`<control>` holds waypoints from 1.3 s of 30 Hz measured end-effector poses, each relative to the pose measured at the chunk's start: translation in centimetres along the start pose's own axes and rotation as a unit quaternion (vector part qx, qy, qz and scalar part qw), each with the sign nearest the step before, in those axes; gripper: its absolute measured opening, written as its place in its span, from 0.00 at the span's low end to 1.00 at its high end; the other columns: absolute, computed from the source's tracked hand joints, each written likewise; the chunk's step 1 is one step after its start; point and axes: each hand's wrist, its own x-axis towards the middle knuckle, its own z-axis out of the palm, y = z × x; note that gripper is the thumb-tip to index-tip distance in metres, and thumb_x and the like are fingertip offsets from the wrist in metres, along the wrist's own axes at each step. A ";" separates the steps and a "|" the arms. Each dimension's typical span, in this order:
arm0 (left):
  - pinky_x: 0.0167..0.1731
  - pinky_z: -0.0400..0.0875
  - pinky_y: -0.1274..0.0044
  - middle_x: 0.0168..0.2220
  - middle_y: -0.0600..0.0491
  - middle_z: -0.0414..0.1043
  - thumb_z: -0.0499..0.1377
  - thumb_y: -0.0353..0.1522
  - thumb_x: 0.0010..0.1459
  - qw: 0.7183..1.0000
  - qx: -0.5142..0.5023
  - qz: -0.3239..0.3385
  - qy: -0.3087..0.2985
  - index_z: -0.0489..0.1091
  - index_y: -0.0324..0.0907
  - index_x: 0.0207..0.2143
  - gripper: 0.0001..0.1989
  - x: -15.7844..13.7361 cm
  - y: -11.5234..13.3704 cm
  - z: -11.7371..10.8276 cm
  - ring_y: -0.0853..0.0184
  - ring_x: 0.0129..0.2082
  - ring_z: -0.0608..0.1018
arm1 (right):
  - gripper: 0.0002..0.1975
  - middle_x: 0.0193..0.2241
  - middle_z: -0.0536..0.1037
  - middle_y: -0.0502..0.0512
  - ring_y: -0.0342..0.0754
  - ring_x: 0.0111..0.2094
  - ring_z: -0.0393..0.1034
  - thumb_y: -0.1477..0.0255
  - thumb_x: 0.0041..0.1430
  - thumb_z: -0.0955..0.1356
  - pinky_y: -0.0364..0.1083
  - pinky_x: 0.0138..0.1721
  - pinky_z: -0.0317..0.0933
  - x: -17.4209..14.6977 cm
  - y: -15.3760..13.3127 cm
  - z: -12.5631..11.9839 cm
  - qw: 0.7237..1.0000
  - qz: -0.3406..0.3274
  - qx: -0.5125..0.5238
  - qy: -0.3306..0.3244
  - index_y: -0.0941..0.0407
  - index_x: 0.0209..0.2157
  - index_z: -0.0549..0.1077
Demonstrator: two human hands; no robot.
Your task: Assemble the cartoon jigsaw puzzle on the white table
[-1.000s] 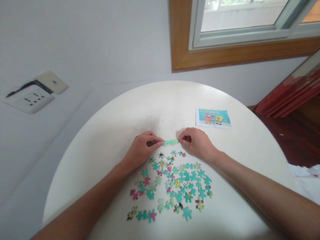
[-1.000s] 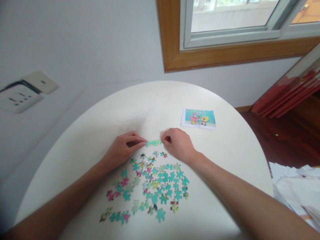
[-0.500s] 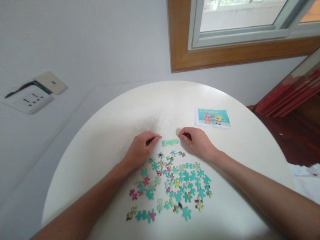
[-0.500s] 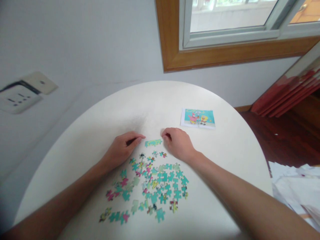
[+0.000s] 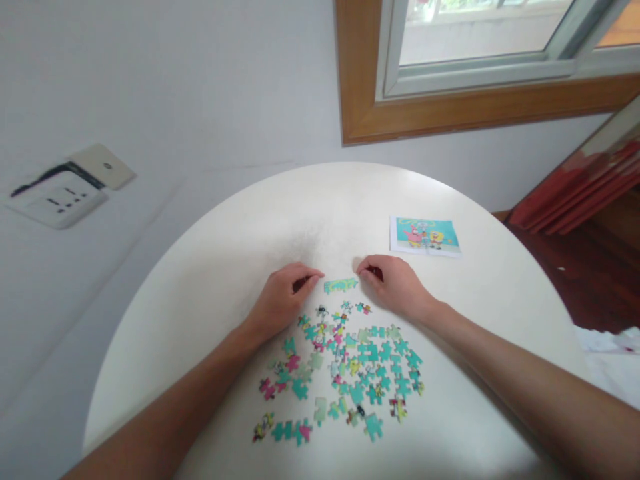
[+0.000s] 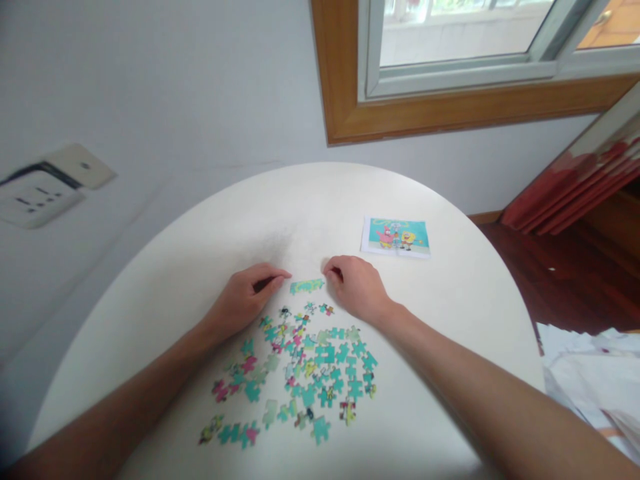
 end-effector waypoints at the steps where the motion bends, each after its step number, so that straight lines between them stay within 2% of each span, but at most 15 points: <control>1: 0.35 0.68 0.75 0.35 0.51 0.76 0.54 0.35 0.63 1.000 -0.001 0.000 -0.001 0.77 0.41 0.39 0.12 0.0 0.0 0.0 0.66 0.34 0.75 | 0.10 0.32 0.79 0.55 0.45 0.29 0.66 0.75 0.58 0.62 0.46 0.32 0.54 0.0 0.0 0.0 1.000 0.000 0.000 -0.002 0.55 0.33 0.76; 4: 0.36 0.69 0.75 0.36 0.50 0.74 0.53 0.34 0.64 1.000 0.002 0.016 -0.002 0.77 0.42 0.42 0.14 -0.2 0.1 0.1 0.66 0.35 0.74 | 0.10 0.32 0.79 0.55 0.45 0.29 0.66 0.75 0.57 0.63 0.46 0.32 0.54 0.0 -0.1 0.0 1.000 -0.001 0.000 -0.001 0.55 0.33 0.76; 9: 0.52 0.65 0.69 0.46 0.50 0.73 0.51 0.31 0.66 0.992 0.043 0.115 -0.031 0.76 0.45 0.47 0.15 -0.5 0.8 0.3 0.62 0.48 0.71 | 0.07 0.30 0.77 0.53 0.44 0.29 0.65 0.72 0.58 0.65 0.45 0.31 0.54 -0.1 -0.3 0.0 1.000 -0.019 -0.009 0.004 0.54 0.32 0.76; 13: 0.56 0.60 0.66 0.52 0.52 0.72 0.52 0.29 0.66 0.981 0.076 0.164 -0.069 0.74 0.48 0.50 0.16 -0.8 1.1 0.5 0.62 0.51 0.68 | 0.05 0.32 0.75 0.53 0.45 0.32 0.64 0.71 0.58 0.67 0.45 0.33 0.55 -0.3 -0.3 0.3 0.999 -0.044 -0.014 0.006 0.54 0.33 0.76; 25: 0.56 0.61 0.63 0.53 0.53 0.74 0.56 0.31 0.64 0.971 0.122 0.186 -0.090 0.75 0.51 0.50 0.15 -0.6 0.9 0.4 0.60 0.52 0.68 | 0.04 0.37 0.73 0.58 0.51 0.42 0.65 0.76 0.59 0.65 0.48 0.43 0.57 -0.4 -0.8 0.9 0.994 -0.083 -0.067 -0.007 0.57 0.37 0.71; 32: 0.56 0.62 0.64 0.53 0.53 0.74 0.56 0.31 0.63 0.968 0.125 0.197 -0.094 0.75 0.51 0.50 0.15 -0.5 0.9 0.3 0.60 0.53 0.69 | 0.08 0.40 0.72 0.61 0.52 0.42 0.64 0.79 0.58 0.63 0.49 0.43 0.57 -0.5 -1.1 1.2 0.987 -0.095 -0.126 -0.014 0.58 0.39 0.69; 39: 0.56 0.63 0.64 0.53 0.53 0.74 0.56 0.31 0.64 0.963 0.143 0.205 -0.097 0.76 0.51 0.49 0.14 -0.4 1.2 0.2 0.60 0.52 0.70 | 0.10 0.41 0.71 0.64 0.54 0.43 0.63 0.81 0.53 0.65 0.50 0.42 0.57 -0.5 -2.4 0.9 0.980 -0.070 -0.182 -0.046 0.60 0.39 0.69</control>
